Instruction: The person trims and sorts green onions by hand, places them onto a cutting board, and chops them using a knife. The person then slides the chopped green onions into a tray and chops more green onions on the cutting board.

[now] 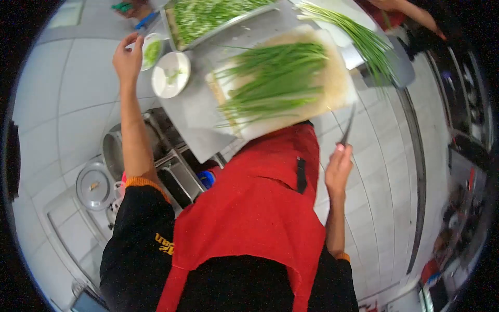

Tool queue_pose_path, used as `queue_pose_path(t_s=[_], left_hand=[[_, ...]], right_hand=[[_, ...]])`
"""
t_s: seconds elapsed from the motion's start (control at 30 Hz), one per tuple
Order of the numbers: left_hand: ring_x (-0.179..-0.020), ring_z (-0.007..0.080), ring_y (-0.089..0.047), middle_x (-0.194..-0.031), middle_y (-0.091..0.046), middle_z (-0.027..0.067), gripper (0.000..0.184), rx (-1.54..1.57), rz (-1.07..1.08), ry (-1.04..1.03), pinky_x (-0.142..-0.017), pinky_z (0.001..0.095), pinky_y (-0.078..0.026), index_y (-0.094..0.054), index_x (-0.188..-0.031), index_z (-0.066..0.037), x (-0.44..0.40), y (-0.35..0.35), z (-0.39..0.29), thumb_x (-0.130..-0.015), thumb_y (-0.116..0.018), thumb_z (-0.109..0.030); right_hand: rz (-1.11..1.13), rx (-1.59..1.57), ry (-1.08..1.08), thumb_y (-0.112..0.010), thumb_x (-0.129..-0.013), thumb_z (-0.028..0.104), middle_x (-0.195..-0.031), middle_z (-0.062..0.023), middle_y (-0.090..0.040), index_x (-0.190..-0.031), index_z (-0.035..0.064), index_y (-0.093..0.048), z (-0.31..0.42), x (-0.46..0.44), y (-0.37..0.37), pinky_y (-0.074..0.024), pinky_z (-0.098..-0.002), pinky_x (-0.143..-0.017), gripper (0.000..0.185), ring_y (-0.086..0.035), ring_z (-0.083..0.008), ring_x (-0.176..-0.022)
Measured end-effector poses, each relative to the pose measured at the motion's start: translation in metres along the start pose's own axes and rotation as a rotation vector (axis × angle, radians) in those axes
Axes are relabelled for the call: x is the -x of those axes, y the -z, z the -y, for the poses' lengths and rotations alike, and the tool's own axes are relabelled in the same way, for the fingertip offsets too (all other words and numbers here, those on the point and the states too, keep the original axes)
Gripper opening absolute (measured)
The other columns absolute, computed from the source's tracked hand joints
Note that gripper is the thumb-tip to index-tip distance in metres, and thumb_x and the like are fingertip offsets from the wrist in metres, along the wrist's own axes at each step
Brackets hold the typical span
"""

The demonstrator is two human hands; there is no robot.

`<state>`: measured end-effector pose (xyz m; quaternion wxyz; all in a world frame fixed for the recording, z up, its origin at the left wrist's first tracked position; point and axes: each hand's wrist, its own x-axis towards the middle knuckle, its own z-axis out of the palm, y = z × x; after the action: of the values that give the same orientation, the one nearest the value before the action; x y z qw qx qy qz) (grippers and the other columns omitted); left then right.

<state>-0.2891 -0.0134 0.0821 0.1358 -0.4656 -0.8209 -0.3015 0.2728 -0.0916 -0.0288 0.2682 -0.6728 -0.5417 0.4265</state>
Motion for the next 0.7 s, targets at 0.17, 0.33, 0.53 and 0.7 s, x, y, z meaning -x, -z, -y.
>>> queue_pose_path(t_s=[0.17,0.33,0.53,0.7], left_hand=[[-0.079,0.0152,-0.06,-0.094,-0.073,0.0039,0.023,0.403,0.34,-0.036,-0.074,0.0292,-0.049,-0.073,-0.105,-0.007,0.09,-0.025,-0.11,-0.086,-0.073,-0.02],[-0.08,0.0218,-0.059,-0.091,-0.07,0.006,0.019,0.501,0.595,-0.338,-0.073,0.034,-0.048,-0.073,-0.098,-0.009,0.177,-0.053,-0.186,-0.081,-0.075,-0.016],[-0.085,0.0279,-0.057,-0.09,-0.066,0.0054,0.022,0.371,0.665,-0.514,-0.075,0.0401,-0.047,-0.073,-0.098,-0.013,0.225,-0.066,-0.195,-0.078,-0.075,-0.021],[-0.086,0.0287,-0.055,-0.096,-0.06,0.0067,0.023,0.384,0.647,-0.563,-0.075,0.0399,-0.048,-0.072,-0.103,-0.011,0.251,-0.069,-0.191,-0.081,-0.073,-0.016]], right_hand=[[-0.011,0.039,0.028,-0.042,-0.106,0.028,-0.058,-0.0094,-0.048,-0.095,0.0037,-0.048,-0.001,0.007,-0.001,-0.0359,-0.0369,-0.047,0.027,-0.043,-0.0151,-0.052],[0.016,0.017,0.024,-0.055,-0.099,0.02,-0.067,-0.02,-0.059,-0.097,0.0005,-0.05,0.027,-0.001,-0.012,-0.0453,-0.037,-0.054,0.02,-0.06,-0.0278,-0.056],[0.001,0.012,0.247,-0.067,-0.086,0.005,-0.081,-0.0174,-0.067,-0.108,0.0007,-0.053,0.059,-0.038,-0.037,-0.0506,-0.0406,-0.062,0.026,-0.065,-0.0377,-0.069],[-0.013,-0.054,0.35,-0.065,-0.083,0.001,-0.094,-0.0177,-0.07,-0.116,0.0035,-0.054,0.056,-0.067,-0.063,-0.0523,-0.0437,-0.069,0.034,-0.066,-0.0421,-0.084]])
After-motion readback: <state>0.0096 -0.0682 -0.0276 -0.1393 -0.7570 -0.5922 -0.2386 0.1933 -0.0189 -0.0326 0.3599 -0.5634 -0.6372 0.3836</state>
